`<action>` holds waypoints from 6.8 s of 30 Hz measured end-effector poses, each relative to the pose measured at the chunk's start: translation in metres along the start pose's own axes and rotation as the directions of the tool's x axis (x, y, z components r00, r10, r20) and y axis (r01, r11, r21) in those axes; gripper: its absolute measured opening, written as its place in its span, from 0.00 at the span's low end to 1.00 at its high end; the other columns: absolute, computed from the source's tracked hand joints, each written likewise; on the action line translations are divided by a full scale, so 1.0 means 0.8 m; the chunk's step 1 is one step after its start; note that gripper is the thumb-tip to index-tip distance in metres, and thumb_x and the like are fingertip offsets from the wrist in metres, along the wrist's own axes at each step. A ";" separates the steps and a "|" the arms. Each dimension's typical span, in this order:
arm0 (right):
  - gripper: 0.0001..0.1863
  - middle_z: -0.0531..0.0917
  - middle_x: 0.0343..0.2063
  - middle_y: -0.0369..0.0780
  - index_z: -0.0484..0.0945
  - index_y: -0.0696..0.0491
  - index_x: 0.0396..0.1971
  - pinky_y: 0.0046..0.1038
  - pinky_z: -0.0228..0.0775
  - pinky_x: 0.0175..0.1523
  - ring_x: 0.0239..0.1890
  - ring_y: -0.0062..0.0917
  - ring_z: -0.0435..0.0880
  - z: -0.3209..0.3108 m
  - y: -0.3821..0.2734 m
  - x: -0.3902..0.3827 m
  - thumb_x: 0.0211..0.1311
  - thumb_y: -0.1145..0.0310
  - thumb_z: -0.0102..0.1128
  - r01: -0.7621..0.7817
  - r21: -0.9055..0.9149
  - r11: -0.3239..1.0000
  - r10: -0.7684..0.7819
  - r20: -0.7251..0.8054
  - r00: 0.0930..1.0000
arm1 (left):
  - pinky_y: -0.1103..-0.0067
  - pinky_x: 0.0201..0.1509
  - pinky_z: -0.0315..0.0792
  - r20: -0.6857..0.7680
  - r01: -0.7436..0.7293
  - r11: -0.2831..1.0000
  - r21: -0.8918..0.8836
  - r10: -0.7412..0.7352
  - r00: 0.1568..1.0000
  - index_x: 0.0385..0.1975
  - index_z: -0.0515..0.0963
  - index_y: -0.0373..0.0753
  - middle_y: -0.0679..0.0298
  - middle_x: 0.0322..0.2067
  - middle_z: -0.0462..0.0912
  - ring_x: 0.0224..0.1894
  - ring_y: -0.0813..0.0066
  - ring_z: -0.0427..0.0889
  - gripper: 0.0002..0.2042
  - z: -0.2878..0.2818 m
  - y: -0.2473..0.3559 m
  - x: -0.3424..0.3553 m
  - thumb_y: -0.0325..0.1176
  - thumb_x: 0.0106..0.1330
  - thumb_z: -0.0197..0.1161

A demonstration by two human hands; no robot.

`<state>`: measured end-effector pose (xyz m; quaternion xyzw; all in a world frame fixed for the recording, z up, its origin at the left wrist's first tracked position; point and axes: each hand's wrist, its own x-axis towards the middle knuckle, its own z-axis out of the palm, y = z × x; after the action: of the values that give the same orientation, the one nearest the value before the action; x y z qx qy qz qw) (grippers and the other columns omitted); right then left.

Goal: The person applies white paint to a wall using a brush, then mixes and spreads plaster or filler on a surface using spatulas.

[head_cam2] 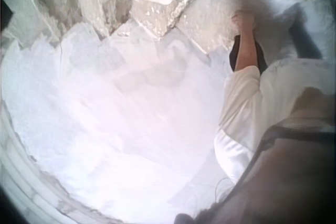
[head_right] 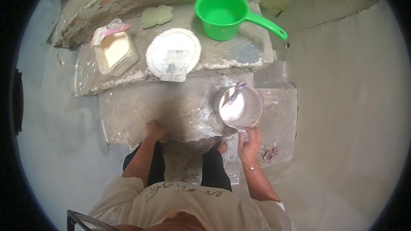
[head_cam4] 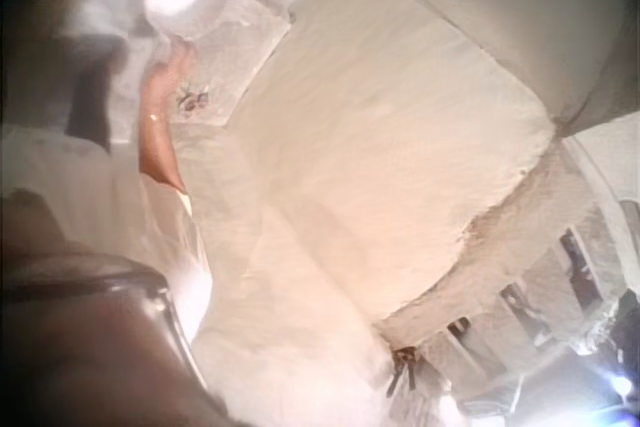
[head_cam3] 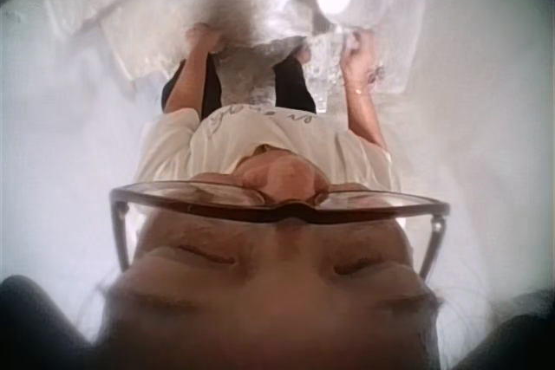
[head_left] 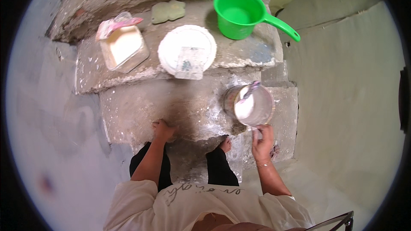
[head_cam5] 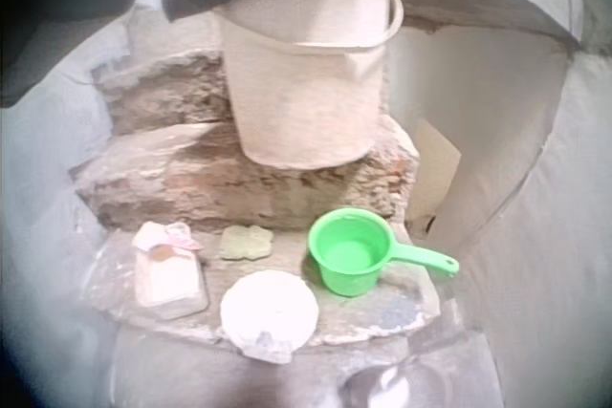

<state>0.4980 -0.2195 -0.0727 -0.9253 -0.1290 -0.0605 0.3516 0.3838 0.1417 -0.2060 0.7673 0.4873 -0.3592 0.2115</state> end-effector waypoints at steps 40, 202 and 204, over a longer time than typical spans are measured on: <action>0.17 0.79 0.32 0.42 0.71 0.59 0.40 0.26 0.73 0.38 0.33 0.28 0.80 0.010 -0.075 0.107 0.46 0.82 0.56 -0.407 0.080 0.910 0.225 0.729 0.646 | 0.67 0.47 0.77 0.004 0.040 -0.099 -0.994 0.340 0.941 0.51 0.67 0.23 0.45 0.46 0.73 0.45 0.57 0.76 0.27 -0.194 0.170 -0.101 0.36 0.58 0.67; 0.26 0.73 0.32 0.48 0.74 0.52 0.53 0.37 0.72 0.34 0.30 0.42 0.79 0.042 -0.246 0.187 0.49 0.78 0.51 0.404 -0.310 0.861 -0.260 0.414 0.872 | 0.82 0.23 0.70 -0.484 -0.660 0.104 -0.744 0.597 0.640 0.46 0.67 0.27 0.59 0.33 0.77 0.20 0.80 0.75 0.10 -0.224 0.189 -0.143 0.20 0.66 0.47; 0.26 0.72 0.31 0.49 0.73 0.52 0.54 0.37 0.73 0.35 0.30 0.42 0.79 0.041 -0.248 0.179 0.49 0.78 0.51 0.391 -0.307 0.868 -0.247 0.417 0.875 | 0.82 0.23 0.70 -0.467 -0.666 0.168 -0.727 0.590 0.658 0.45 0.68 0.27 0.60 0.32 0.77 0.20 0.80 0.75 0.10 -0.226 0.194 -0.150 0.20 0.66 0.47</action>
<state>0.5801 -0.0265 0.0578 -0.9355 -0.3313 0.0301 0.1194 0.5536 0.1249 -0.0011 0.6948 0.2425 0.0843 0.6718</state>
